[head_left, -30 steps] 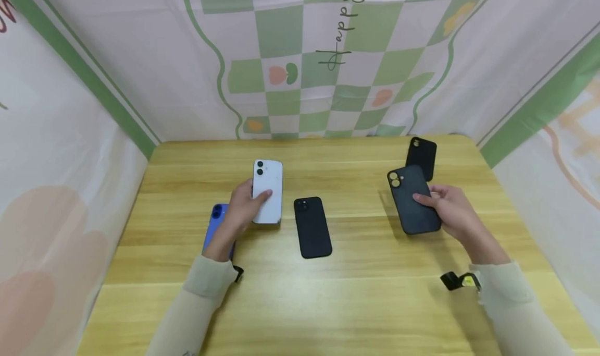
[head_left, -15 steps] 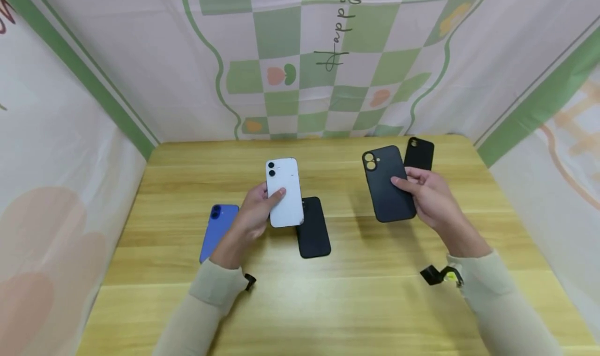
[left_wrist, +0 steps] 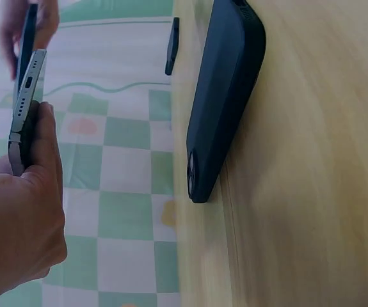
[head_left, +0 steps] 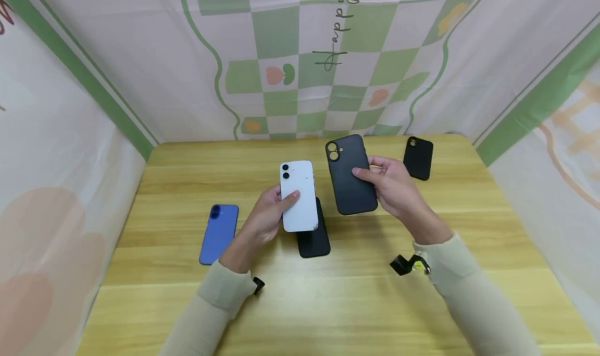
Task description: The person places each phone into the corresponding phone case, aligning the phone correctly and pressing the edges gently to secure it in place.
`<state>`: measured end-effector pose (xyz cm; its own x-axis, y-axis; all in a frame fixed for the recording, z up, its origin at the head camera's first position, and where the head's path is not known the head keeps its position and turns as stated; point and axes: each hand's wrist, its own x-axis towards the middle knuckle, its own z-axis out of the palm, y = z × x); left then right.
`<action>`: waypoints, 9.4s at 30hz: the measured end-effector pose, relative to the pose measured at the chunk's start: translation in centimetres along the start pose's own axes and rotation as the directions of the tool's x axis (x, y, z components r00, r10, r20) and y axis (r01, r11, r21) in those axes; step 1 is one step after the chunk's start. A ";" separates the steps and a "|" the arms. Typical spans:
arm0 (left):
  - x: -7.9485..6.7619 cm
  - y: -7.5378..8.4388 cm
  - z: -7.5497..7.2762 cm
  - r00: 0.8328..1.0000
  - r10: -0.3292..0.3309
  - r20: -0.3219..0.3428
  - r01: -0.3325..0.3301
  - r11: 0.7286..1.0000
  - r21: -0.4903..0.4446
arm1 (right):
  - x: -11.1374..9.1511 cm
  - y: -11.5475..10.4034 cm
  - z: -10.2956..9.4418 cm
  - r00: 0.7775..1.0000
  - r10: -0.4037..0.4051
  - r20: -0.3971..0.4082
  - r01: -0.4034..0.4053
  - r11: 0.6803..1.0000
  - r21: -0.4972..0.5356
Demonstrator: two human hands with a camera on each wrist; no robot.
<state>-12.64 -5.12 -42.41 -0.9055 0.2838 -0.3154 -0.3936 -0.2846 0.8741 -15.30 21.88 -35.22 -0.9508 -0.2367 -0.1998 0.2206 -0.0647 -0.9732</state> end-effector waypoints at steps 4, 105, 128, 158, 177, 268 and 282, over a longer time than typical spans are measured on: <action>0.0 -0.1 0.1 1.000 -0.012 0.015 0.012 0.999 -0.037 | 0.7 0.0 1.2 1.000 0.000 0.010 0.001 1.000 -0.020; 0.0 -0.4 0.8 0.999 0.034 0.017 -0.033 0.999 -0.035 | 2.9 1.7 5.0 0.985 -0.154 0.079 0.165 0.698 -0.697; -0.4 -0.7 1.0 0.998 0.004 0.068 -0.007 0.999 0.042 | 7.2 0.5 5.5 0.976 0.078 0.205 0.047 0.839 -0.542; -0.8 -0.4 1.0 0.998 0.042 0.039 -0.044 0.997 0.064 | 7.0 0.5 3.8 0.971 0.104 0.214 -0.010 0.917 -0.399; -0.8 -0.1 0.9 0.998 0.020 0.052 -0.023 0.997 0.070 | 6.3 0.4 3.1 0.981 0.105 0.165 -0.043 0.940 -0.339; -1.2 1.9 0.3 0.965 0.234 -0.120 -0.209 0.959 0.191 | -0.3 5.1 4.3 0.965 0.086 0.248 -0.007 0.953 -0.304; -1.2 1.9 0.1 0.967 0.220 -0.126 -0.199 0.966 0.165 | -0.6 5.7 4.8 0.982 0.012 0.191 0.035 0.971 -0.237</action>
<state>-12.25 -5.88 -40.32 -0.9826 0.0963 -0.1589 -0.1743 -0.1807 0.9680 -12.41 17.03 -40.11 -0.8893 -0.4181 -0.1856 0.1297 0.1585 -0.9788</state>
